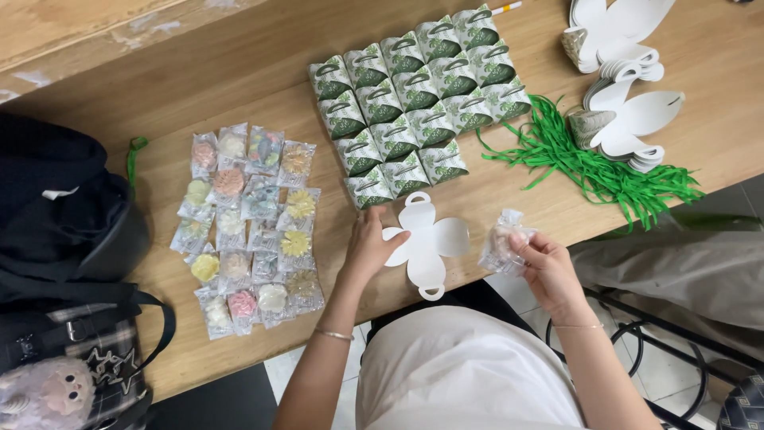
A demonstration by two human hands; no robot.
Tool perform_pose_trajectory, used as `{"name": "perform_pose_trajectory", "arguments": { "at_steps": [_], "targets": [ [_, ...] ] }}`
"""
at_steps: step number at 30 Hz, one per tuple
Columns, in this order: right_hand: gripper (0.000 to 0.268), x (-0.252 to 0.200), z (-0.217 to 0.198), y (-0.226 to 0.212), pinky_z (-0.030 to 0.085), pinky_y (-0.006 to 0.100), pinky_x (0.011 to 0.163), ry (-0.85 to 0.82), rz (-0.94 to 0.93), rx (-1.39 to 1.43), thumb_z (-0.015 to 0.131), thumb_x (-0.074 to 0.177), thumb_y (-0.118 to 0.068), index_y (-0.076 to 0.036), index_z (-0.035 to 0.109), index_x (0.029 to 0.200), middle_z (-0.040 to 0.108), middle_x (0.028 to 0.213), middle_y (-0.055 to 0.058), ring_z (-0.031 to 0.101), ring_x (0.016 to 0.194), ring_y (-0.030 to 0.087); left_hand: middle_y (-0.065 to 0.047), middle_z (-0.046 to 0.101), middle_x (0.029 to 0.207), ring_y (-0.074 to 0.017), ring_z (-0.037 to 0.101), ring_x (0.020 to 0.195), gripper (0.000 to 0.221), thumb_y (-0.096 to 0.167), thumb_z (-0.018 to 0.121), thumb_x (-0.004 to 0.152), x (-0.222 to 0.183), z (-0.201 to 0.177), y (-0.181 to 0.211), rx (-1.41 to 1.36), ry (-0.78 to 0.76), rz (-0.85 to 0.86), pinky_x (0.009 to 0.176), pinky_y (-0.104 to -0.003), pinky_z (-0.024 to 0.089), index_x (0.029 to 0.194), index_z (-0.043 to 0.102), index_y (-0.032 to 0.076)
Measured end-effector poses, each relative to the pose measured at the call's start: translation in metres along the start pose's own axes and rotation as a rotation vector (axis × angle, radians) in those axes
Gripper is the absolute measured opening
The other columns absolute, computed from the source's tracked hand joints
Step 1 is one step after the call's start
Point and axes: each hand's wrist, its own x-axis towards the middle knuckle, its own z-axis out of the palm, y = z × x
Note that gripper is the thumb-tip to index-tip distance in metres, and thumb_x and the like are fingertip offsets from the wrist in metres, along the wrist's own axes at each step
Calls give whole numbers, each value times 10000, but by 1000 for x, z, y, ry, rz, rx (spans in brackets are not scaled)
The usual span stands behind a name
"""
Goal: Assembling and filling small decorative paper gift boxes with tissue paper and items.
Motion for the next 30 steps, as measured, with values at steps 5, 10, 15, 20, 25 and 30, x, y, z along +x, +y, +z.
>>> {"name": "perform_pose_trajectory", "arguments": {
  "at_steps": [5, 10, 15, 20, 25, 30],
  "targets": [
    [236, -11, 31, -11, 513, 286, 809, -49, -9, -159, 730, 931, -127, 24, 700, 1110, 757, 1023, 79, 684, 905, 128, -208, 647, 1195, -313, 640, 1093, 739, 337, 922, 716, 50, 34, -30, -48, -232, -96, 919, -414, 530, 1257, 564, -18],
    [262, -20, 41, -15, 535, 294, 825, -99, -5, -242, 743, 893, -108, 14, 710, 1122, 771, 1007, 81, 697, 890, 127, -147, 754, 961, -219, 731, 856, 525, 263, 900, 708, 57, 86, -62, -267, -325, -105, 760, -350, 597, 1094, 687, -23],
    [331, -23, 49, -22, 527, 259, 824, -190, -69, -355, 764, 879, -49, 0, 663, 1190, 742, 1046, 80, 669, 938, 93, -92, 737, 889, -149, 663, 792, 289, 248, 797, 910, 37, 48, 14, -464, -313, -100, 719, -316, 540, 1016, 718, -8],
    [356, 1, 56, -41, 517, 240, 757, -280, -203, -478, 729, 909, -92, -24, 652, 1250, 686, 981, 5, 624, 881, 71, -39, 741, 1009, -89, 678, 866, 315, 228, 737, 923, 35, 32, 68, -868, -326, -31, 757, -258, 550, 1156, 662, 29],
    [372, 1, 68, -63, 521, 236, 708, -257, -272, -613, 718, 915, -113, -41, 661, 1276, 651, 904, -35, 616, 820, 55, -31, 748, 1091, -68, 683, 948, 342, 263, 727, 987, 26, 17, 102, -931, -344, 32, 824, -236, 553, 1221, 689, 16],
    [466, 1, 65, -67, 552, 276, 764, -223, -505, -714, 773, 882, -148, -45, 601, 1302, 630, 941, -6, 623, 867, 102, -45, 747, 1053, -119, 711, 942, 406, 71, 875, 777, 11, 10, 130, -992, -463, 76, 836, -300, 602, 1137, 696, 19]
  ]
}}
